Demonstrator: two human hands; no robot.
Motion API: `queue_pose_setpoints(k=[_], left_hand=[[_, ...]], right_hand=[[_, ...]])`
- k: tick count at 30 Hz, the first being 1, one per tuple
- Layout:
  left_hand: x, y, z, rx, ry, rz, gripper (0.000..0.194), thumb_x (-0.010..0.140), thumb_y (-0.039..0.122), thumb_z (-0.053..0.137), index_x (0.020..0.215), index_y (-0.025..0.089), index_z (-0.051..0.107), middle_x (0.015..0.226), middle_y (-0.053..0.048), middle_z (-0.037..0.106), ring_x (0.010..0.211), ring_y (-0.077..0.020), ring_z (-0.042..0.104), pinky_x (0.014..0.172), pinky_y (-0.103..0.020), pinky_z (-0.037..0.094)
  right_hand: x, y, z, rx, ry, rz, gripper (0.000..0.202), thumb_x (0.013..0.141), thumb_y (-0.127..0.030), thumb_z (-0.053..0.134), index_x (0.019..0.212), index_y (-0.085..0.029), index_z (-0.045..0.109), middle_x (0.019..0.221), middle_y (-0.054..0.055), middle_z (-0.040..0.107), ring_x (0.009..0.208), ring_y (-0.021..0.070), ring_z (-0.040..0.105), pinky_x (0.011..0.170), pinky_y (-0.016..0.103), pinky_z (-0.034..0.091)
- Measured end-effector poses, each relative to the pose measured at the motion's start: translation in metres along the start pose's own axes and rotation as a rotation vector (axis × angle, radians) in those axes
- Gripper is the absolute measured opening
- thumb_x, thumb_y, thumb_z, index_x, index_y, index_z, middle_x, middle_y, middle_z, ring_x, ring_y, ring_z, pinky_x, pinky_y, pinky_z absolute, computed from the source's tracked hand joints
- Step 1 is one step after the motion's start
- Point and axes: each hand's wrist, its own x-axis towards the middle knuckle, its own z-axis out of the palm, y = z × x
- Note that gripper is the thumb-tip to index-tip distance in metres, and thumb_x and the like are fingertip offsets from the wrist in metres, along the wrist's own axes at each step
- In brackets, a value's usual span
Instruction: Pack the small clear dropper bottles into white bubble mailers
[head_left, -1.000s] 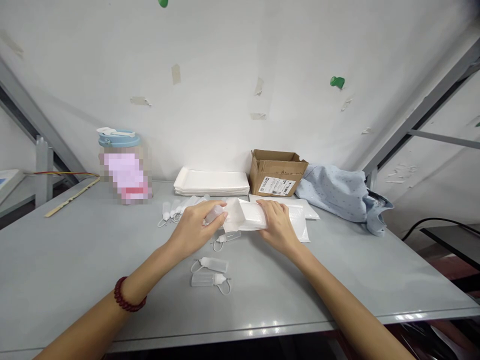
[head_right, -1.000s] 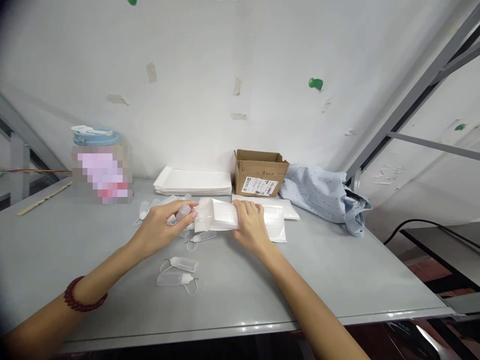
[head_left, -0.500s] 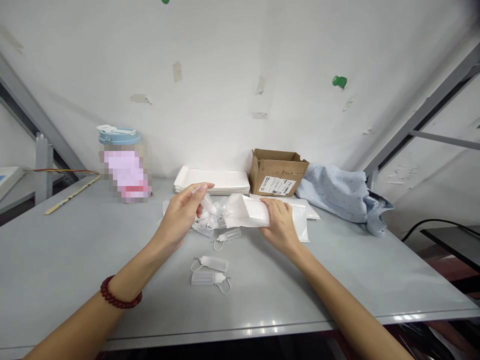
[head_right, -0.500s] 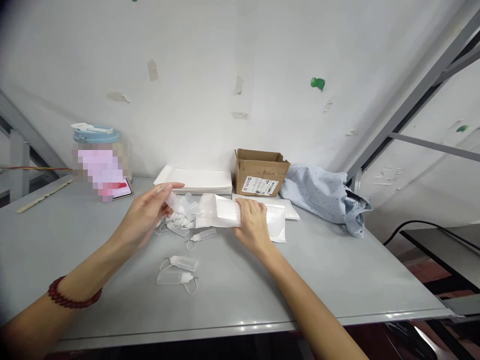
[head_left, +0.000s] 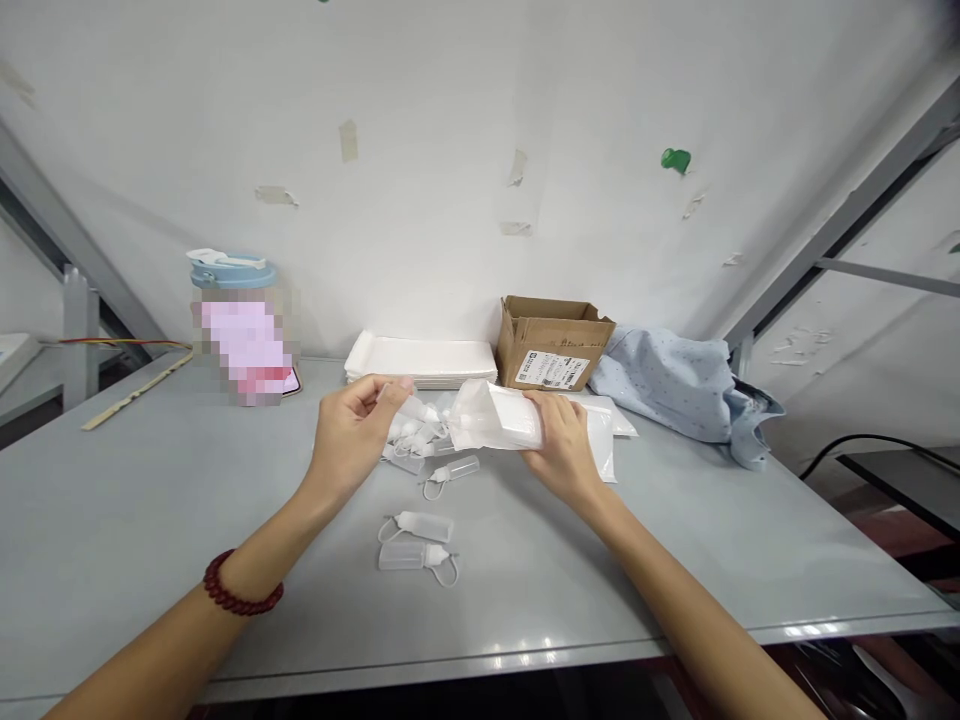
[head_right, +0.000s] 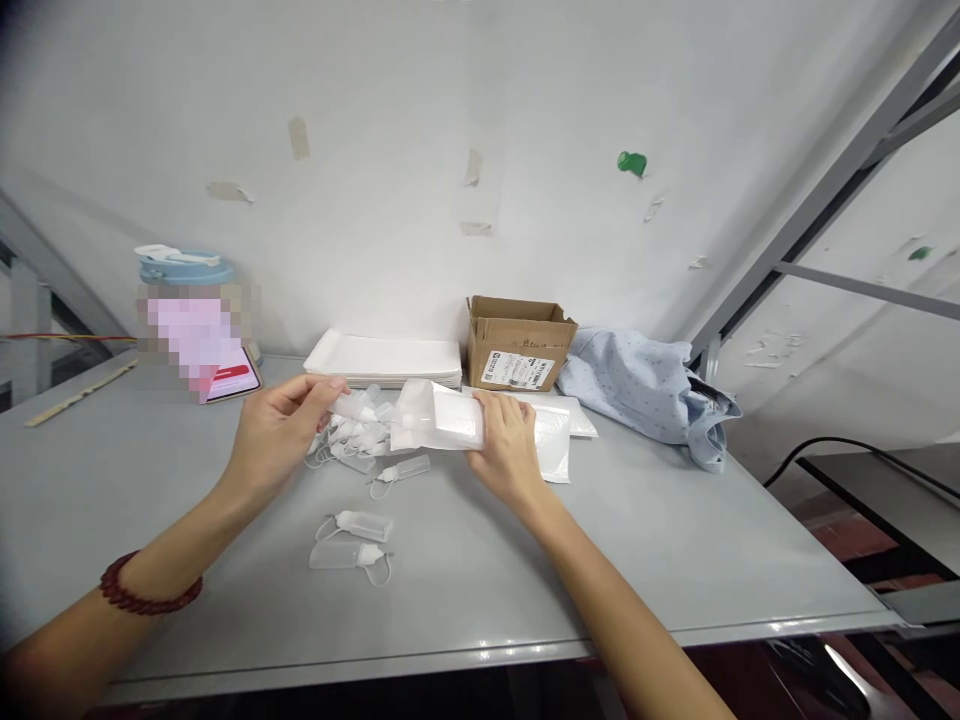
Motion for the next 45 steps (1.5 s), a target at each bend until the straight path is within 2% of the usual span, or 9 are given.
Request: queue_pose_setpoints(k=[12, 17, 19, 21, 26, 29, 36, 42, 45], left_hand=[[-0.009, -0.003, 0.009, 0.16, -0.148, 0.091, 0.026, 0.079, 0.045, 0.058, 0.074, 0.021, 0.065, 0.058, 0.003, 0.05, 0.053, -0.0112, 0.042, 0.05, -0.022, 0.036], [-0.011, 0.002, 0.006, 0.152, -0.009, 0.135, 0.023, 0.08, 0.044, 0.058, 0.076, 0.022, 0.063, 0.061, 0.003, 0.051, 0.054, -0.0111, 0.043, 0.05, -0.022, 0.037], [-0.01, 0.001, 0.005, 0.163, 0.002, 0.176, 0.021, 0.08, 0.043, 0.058, 0.08, 0.022, 0.061, 0.068, 0.002, 0.055, 0.058, -0.0119, 0.047, 0.052, -0.022, 0.039], [-0.011, -0.002, 0.005, 0.208, -0.029, 0.26, 0.019, 0.08, 0.04, 0.059, 0.084, 0.021, 0.06, 0.074, 0.001, 0.058, 0.062, -0.0128, 0.049, 0.056, -0.024, 0.041], [-0.013, -0.013, 0.013, 0.274, -0.155, 0.576, 0.017, 0.083, 0.029, 0.059, 0.098, 0.019, 0.06, 0.077, -0.002, 0.06, 0.071, -0.0155, 0.051, 0.064, -0.027, 0.043], [-0.013, -0.017, 0.016, 0.294, -0.168, 0.685, 0.019, 0.085, 0.025, 0.058, 0.101, 0.017, 0.06, 0.079, -0.004, 0.061, 0.075, -0.0169, 0.051, 0.066, -0.029, 0.043], [-0.01, -0.024, 0.016, 0.439, -0.156, 0.804, 0.031, 0.089, 0.023, 0.052, 0.12, 0.016, 0.052, 0.078, -0.004, 0.057, 0.075, -0.0181, 0.046, 0.065, -0.031, 0.043], [-0.015, -0.023, 0.018, 0.615, -0.366, 0.825, 0.034, 0.091, 0.014, 0.042, 0.124, 0.009, 0.046, 0.093, -0.01, 0.058, 0.087, -0.0231, 0.046, 0.074, -0.038, 0.045], [-0.016, -0.025, 0.018, 0.636, -0.388, 0.824, 0.033, 0.09, 0.01, 0.041, 0.123, 0.01, 0.047, 0.095, -0.01, 0.059, 0.089, -0.0239, 0.047, 0.074, -0.039, 0.045]], right_hand=[[-0.002, -0.002, 0.002, -0.005, -0.03, -0.038, 0.049, 0.066, -0.015, 0.048, 0.114, -0.016, 0.044, 0.105, 0.012, 0.059, 0.098, 0.028, 0.051, 0.085, 0.041, 0.031], [-0.002, -0.003, 0.002, 0.007, -0.036, -0.028, 0.049, 0.065, -0.013, 0.048, 0.114, -0.016, 0.044, 0.107, 0.012, 0.059, 0.099, 0.0281, 0.05, 0.085, 0.041, 0.03], [-0.002, -0.004, 0.002, 0.011, -0.041, -0.026, 0.048, 0.065, -0.013, 0.048, 0.114, -0.016, 0.044, 0.106, 0.012, 0.059, 0.099, 0.0281, 0.051, 0.086, 0.041, 0.03], [-0.002, -0.005, 0.003, 0.021, -0.041, -0.037, 0.048, 0.065, -0.012, 0.047, 0.113, -0.016, 0.044, 0.106, 0.012, 0.059, 0.099, 0.028, 0.051, 0.086, 0.042, 0.03], [-0.002, -0.01, 0.003, 0.043, -0.038, -0.083, 0.045, 0.069, -0.014, 0.048, 0.113, -0.016, 0.043, 0.106, 0.012, 0.059, 0.099, 0.0284, 0.051, 0.086, 0.042, 0.03], [-0.003, -0.012, 0.003, 0.039, -0.033, -0.106, 0.042, 0.072, -0.017, 0.049, 0.113, -0.015, 0.043, 0.105, 0.013, 0.059, 0.098, 0.0283, 0.051, 0.085, 0.042, 0.031], [-0.003, -0.013, 0.005, 0.028, -0.021, -0.124, 0.04, 0.074, -0.019, 0.05, 0.113, -0.015, 0.043, 0.104, 0.012, 0.059, 0.096, 0.0278, 0.052, 0.084, 0.041, 0.031], [-0.004, -0.011, 0.009, 0.0, -0.038, -0.135, 0.042, 0.072, -0.018, 0.052, 0.113, -0.013, 0.044, 0.105, 0.013, 0.059, 0.097, 0.0281, 0.051, 0.086, 0.042, 0.03], [-0.006, -0.012, 0.01, -0.016, -0.047, -0.14, 0.042, 0.072, -0.018, 0.052, 0.114, -0.012, 0.045, 0.105, 0.013, 0.059, 0.098, 0.0275, 0.052, 0.087, 0.042, 0.03]])
